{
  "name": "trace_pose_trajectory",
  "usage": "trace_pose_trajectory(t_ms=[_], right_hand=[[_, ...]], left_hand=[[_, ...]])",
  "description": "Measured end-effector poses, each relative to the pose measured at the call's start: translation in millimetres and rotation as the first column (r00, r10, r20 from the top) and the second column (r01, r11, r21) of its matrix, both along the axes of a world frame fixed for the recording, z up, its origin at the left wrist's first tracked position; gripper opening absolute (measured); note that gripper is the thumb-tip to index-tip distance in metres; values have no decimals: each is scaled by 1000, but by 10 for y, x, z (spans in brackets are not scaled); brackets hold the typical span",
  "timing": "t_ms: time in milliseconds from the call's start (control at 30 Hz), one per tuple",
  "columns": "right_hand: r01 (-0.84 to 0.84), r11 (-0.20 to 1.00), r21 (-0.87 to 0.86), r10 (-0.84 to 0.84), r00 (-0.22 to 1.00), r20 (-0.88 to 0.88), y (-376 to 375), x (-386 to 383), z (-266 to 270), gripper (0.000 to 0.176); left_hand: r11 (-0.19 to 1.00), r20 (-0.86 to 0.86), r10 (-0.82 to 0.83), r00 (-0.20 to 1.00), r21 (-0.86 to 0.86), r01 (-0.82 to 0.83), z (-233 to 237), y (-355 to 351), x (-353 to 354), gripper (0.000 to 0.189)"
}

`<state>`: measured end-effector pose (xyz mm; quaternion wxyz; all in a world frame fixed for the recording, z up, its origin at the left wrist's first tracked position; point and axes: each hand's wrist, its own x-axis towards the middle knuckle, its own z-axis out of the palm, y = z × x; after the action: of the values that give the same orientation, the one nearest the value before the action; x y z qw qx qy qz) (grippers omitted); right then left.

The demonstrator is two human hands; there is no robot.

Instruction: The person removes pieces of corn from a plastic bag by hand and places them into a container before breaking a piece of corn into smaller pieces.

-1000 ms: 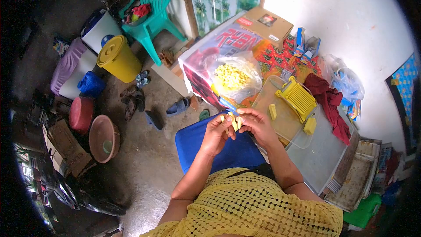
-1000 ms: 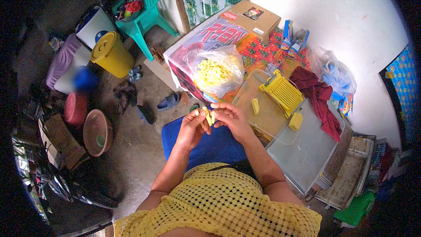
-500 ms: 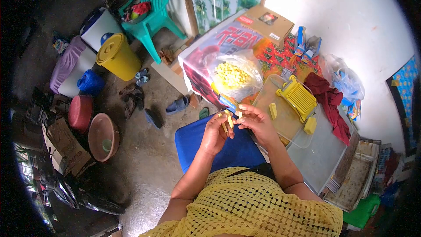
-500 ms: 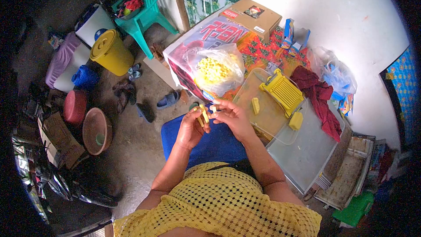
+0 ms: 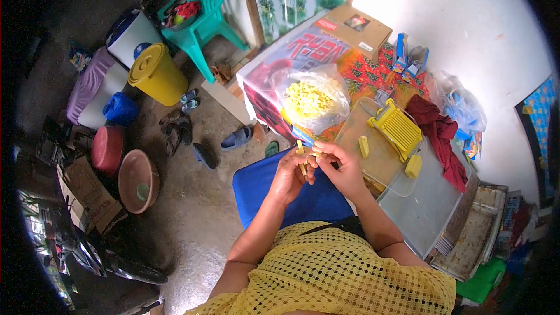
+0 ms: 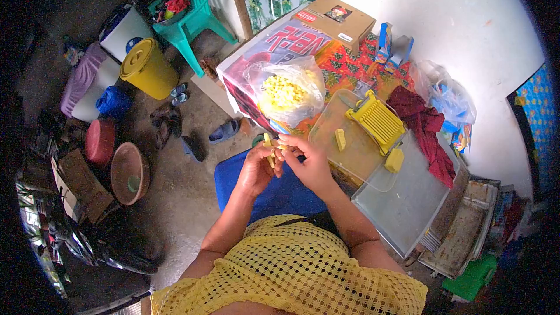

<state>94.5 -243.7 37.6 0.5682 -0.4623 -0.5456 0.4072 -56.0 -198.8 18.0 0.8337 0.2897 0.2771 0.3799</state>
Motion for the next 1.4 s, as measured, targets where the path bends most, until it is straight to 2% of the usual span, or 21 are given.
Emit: trace_pose_trajectory(t_ms=[233, 333, 467, 533, 633, 767, 867, 967, 1067, 1167, 1200, 1300, 1400], right_hand=[[66, 989, 131, -112, 915, 387, -12, 28, 32, 34], [67, 993, 101, -99, 929, 357, -16, 30, 39, 33], [21, 999, 47, -27, 993, 115, -14, 57, 23, 32], [-6, 1000, 15, 5, 999, 32, -19, 68, 49, 33], [-53, 998, -30, 45, 977, -207, 19, 104, -74, 36], [-37, 993, -116, 12, 977, -211, 310, 293, -173, 39], [-3, 992, -130, -22, 981, -192, 792, 461, -414, 37], [93, 996, 14, -94, 983, 158, 1293, 538, -509, 35], [214, 943, 254, -306, 859, 410, 1657, 596, -575, 31], [268, 963, 39, -248, 815, 524, 1799, 664, -536, 30], [255, 961, 106, -275, 857, 436, 1849, 671, -586, 29], [278, 947, 161, -321, 841, 436, 1968, 716, -740, 28], [272, 957, 99, -286, 835, 469, 2012, 763, -830, 26]], left_hand=[[999, -58, 28, 998, 40, -26, 57, 4, 37, 15], [999, -73, 17, 997, 36, -14, 85, 19, 26, 14], [1000, -36, 2, 999, -3, -2, 82, 26, 17, 16], [999, -14, -6, 1000, -42, 5, 70, 35, 14, 15], [998, 2, 3, 1000, -59, -3, 116, 51, 26, 14], [998, -41, 49, 998, -31, -50, 22, 270, 68, 12], [993, -145, 113, 983, 43, -108, -71, 635, 184, 15], [983, -307, 166, 937, 130, -132, -138, 1049, 360, 19], [962, -462, 221, 859, 247, -115, -240, 1377, 529, 15], [966, -545, 236, 804, 218, -136, -294, 1552, 601, 14], [972, -563, 219, 797, 201, -126, -310, 1581, 599, 16], [979, -567, 188, 802, 173, -108, -313, 1601, 590, 19], [989, -515, 146, 844, 81, -122, -124, 1520, 590, 20]])
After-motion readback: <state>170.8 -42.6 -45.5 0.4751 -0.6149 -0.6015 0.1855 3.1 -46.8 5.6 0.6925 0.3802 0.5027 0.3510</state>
